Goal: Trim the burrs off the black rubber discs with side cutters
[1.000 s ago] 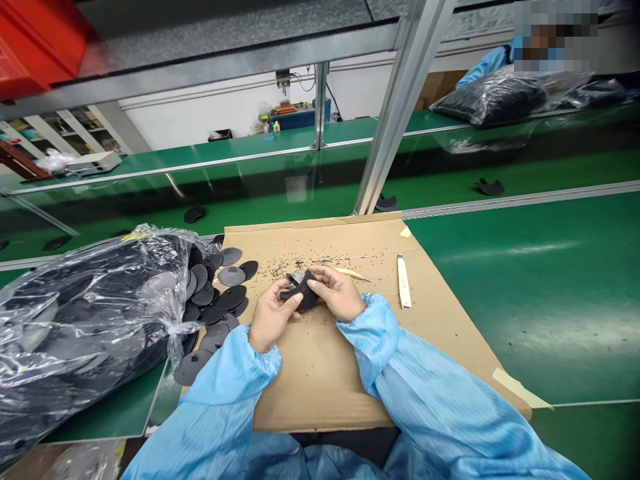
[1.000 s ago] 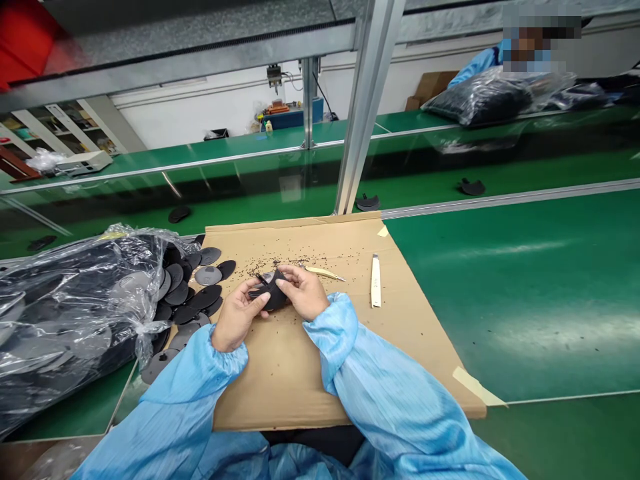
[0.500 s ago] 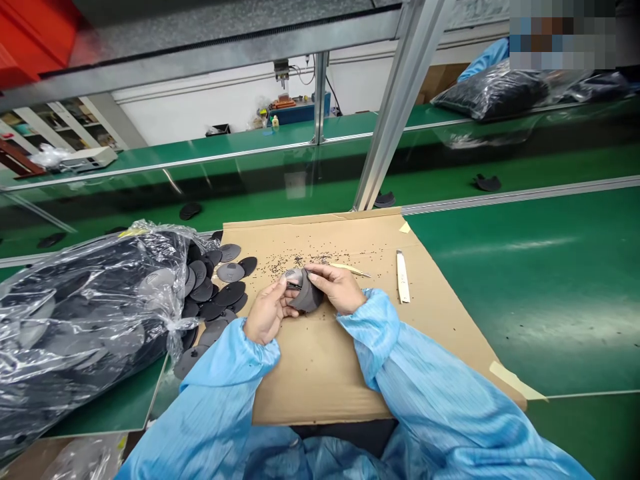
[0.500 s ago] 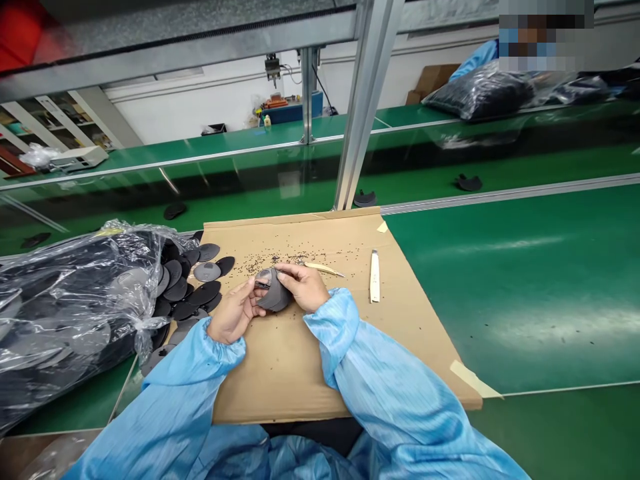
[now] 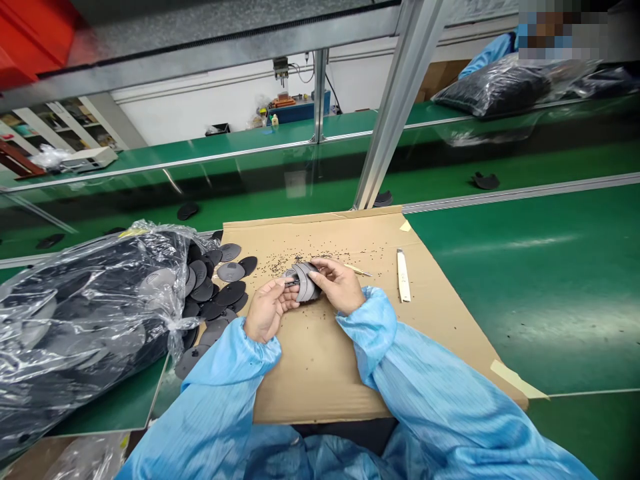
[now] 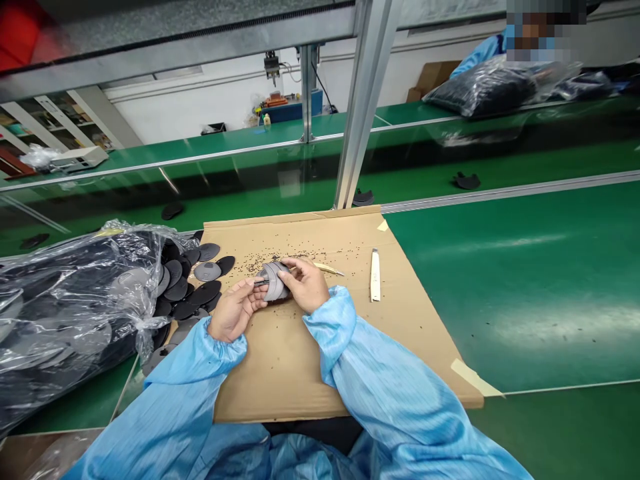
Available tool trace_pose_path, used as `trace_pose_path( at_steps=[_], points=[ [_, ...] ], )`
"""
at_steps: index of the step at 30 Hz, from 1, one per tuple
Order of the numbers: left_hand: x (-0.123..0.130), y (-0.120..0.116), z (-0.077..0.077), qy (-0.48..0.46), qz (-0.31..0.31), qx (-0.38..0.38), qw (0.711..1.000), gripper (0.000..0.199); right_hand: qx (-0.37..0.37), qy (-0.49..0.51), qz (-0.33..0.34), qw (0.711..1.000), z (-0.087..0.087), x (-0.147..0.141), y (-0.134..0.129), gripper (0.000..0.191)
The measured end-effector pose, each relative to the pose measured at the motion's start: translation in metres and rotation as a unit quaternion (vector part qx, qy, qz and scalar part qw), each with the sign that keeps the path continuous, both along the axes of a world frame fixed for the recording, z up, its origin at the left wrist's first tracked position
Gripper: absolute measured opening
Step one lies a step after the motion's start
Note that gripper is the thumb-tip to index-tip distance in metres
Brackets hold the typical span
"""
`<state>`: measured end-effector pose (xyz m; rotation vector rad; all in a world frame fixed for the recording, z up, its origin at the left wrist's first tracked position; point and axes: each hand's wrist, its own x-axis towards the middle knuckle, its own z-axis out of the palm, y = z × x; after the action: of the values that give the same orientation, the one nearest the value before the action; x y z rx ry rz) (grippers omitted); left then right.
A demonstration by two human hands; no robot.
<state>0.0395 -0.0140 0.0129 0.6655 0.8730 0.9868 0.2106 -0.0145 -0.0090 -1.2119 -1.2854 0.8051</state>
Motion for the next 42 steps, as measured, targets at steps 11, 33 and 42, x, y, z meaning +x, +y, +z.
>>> trace_pose_path(
  at_steps=[11,33,42],
  points=[
    [0.0032,-0.0041,-0.0071,0.047,0.003,0.079,0.996,0.034,0.054,-0.157,0.028,0.986,0.0104,-0.0052,-0.0115,0.038],
    [0.0038,-0.0065,-0.0083,0.099,0.048,0.188,0.976,0.039,-0.043,0.109,0.103,0.988,0.0056,-0.0026,-0.002,0.029],
    [0.003,-0.006,-0.0094,0.11,0.061,0.189,0.974,0.038,-0.008,0.06,0.129,0.99,0.0093,-0.0025,-0.0037,0.023]
  ],
)
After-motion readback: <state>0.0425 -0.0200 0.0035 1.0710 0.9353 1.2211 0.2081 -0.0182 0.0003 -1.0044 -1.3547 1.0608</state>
